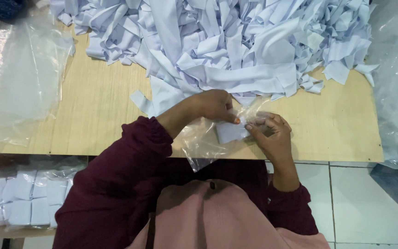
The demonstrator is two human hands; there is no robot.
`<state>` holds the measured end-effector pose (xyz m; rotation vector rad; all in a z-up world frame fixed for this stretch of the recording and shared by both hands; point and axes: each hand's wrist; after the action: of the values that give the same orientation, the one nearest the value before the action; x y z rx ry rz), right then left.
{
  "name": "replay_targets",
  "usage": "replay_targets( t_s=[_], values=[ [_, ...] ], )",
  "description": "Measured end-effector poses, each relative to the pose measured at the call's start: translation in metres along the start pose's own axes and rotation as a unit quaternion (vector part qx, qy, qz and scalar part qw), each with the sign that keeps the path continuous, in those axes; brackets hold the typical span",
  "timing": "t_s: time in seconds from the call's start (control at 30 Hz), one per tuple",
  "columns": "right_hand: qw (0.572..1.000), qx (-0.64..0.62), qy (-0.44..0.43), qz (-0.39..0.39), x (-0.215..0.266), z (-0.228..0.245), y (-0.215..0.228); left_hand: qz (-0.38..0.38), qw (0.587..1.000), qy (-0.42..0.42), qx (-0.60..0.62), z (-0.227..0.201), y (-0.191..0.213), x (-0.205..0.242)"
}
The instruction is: The person folds white fabric pieces on a wooden table, then places each folded piece into a clear plastic bag. The person repeats this process multiple times, stacking the packaged items in a cardboard box.
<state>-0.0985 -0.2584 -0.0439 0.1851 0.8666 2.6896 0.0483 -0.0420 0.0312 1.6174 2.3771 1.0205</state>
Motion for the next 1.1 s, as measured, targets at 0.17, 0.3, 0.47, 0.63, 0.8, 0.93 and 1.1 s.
replay_targets(
  t_s=[0.17,0.3,0.47,0.63,0.8,0.93,1.1],
  values=[
    [1.000,0.010,0.026,0.005,0.004,0.019,-0.007,-0.075,0.996,-0.051,-0.003,0.026,-0.026,-0.017],
    [0.998,-0.002,0.058,-0.016,-0.004,-0.008,-0.018,-0.086,0.992,-0.043,0.083,0.005,-0.018,-0.001],
    [0.999,0.005,0.024,-0.033,-0.003,-0.017,-0.019,-0.026,0.999,-0.020,0.039,0.013,-0.006,0.005],
    [0.999,0.006,0.027,-0.030,0.003,-0.003,-0.024,-0.068,0.994,-0.054,0.062,0.032,-0.026,-0.008],
    [0.999,0.021,0.000,0.029,0.015,0.032,-0.013,-0.165,0.977,-0.052,0.125,0.038,-0.041,-0.018],
    [1.000,0.019,0.005,0.023,0.013,0.016,-0.018,-0.128,0.976,-0.053,0.165,0.013,-0.019,0.000],
    [1.000,0.029,0.000,-0.003,0.013,0.006,-0.024,-0.012,0.999,-0.039,-0.009,0.033,-0.013,0.003]
  ],
)
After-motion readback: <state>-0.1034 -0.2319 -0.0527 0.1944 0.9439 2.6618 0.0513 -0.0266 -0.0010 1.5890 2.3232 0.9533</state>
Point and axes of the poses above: each hand's wrist, its own x-axis away from the middle knuckle, its own y-axis out of the back of the hand, z = x × y, and after that the axes turned 13 degrees about -y, right-handed
